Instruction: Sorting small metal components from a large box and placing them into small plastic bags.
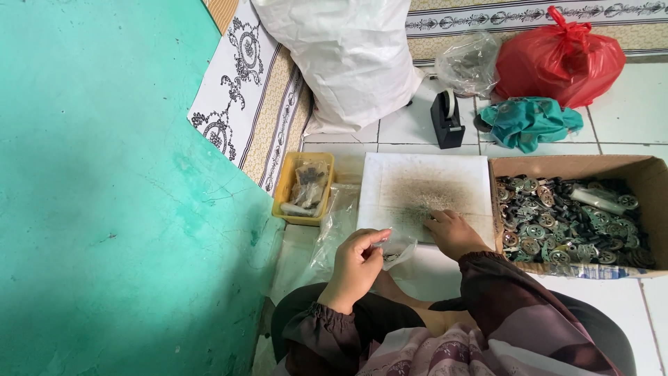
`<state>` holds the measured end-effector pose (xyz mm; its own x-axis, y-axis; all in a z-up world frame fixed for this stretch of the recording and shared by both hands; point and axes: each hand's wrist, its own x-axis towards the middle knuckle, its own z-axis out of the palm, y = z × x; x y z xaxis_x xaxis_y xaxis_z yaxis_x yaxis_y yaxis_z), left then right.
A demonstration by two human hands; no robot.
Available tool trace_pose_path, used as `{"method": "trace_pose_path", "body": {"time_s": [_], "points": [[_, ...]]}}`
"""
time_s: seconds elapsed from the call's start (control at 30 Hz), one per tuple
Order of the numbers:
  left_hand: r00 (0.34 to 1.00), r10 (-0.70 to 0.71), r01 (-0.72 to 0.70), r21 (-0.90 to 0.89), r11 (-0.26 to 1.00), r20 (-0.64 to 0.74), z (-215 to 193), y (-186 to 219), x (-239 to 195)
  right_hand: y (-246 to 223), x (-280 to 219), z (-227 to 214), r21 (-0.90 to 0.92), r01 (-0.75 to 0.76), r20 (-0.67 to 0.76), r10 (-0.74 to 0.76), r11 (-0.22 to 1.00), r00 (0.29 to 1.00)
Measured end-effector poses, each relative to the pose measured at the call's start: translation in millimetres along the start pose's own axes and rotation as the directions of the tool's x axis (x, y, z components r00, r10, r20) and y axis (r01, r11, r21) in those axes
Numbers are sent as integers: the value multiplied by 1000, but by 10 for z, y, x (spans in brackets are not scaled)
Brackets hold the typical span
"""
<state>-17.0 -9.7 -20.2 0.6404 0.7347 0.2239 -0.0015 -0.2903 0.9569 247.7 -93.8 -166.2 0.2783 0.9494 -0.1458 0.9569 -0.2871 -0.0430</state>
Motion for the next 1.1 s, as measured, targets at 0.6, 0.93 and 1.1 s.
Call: {"method": "trace_pose_path", "body": {"time_s": [0.6,0.93,1.1], "points": [[995,-78,72,82,994,69,174,-8,-70,481,135,463,481,-185,-281,351,857,893],[988,-138,127,137,982,75,380,-417,50,-367,-807,-1557,817,218,-447,349,534,823],[960,-269,248,204,947,80,492,-268,103,-645,-1005,-1834,522,425,-572,-66,740,818]]}}
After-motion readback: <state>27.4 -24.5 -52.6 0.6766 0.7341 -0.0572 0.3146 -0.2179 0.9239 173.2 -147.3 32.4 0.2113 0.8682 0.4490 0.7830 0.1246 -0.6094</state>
